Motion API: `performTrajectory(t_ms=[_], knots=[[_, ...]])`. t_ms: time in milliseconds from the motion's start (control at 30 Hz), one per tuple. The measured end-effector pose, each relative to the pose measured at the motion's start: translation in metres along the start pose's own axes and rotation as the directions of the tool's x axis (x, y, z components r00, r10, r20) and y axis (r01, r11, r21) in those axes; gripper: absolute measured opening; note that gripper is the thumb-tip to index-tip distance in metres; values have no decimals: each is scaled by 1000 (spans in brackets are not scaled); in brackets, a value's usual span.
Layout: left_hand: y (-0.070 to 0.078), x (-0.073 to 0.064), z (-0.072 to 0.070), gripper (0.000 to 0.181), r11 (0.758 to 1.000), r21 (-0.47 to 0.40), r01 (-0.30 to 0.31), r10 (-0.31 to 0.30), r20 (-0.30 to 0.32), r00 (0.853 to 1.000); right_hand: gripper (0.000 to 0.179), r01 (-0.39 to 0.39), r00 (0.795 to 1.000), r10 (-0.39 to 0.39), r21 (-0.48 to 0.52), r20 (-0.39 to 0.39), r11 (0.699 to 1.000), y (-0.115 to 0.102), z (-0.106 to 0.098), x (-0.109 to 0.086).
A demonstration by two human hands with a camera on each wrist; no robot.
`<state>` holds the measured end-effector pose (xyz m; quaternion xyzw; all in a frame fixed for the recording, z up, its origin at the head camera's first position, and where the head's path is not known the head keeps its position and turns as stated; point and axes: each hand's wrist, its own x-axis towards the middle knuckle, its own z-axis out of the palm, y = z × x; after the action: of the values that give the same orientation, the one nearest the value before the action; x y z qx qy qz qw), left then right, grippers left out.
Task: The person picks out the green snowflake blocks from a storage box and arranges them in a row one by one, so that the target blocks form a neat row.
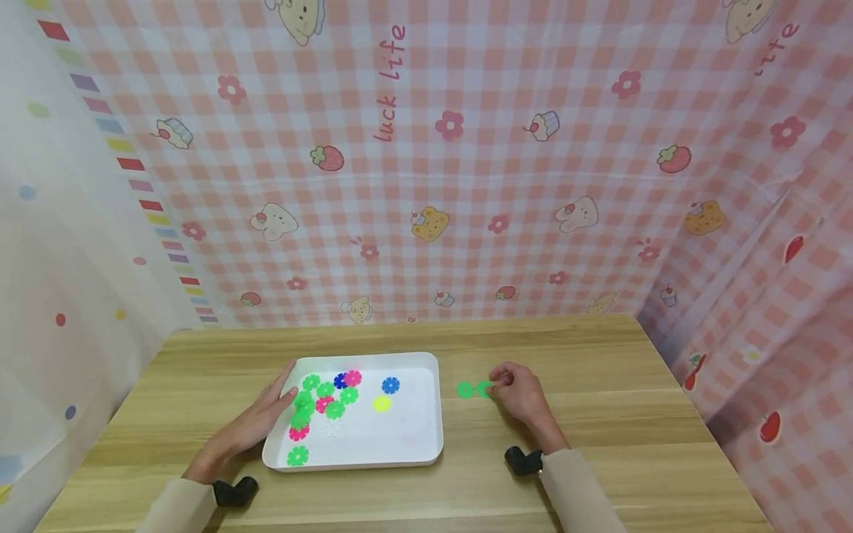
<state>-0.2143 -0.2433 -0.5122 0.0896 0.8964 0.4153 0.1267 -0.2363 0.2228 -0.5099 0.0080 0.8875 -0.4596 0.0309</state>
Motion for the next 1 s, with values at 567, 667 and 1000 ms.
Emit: performTrajectory(t_ms=[567,667,1000], knots=[[-1,2,0,70,1000,15,0,0,5,1000,21,41,999,-40,-23,32,999,-16,-3,6],[-1,2,0,70,1000,13,15,-15,8,1000,25,78,995,-77,-25,61,997,-33,-2,10],[-2,1,0,71,1000,10,-2,1,3,1000,22,174,961,-177,32,213,984,-99,21,23]])
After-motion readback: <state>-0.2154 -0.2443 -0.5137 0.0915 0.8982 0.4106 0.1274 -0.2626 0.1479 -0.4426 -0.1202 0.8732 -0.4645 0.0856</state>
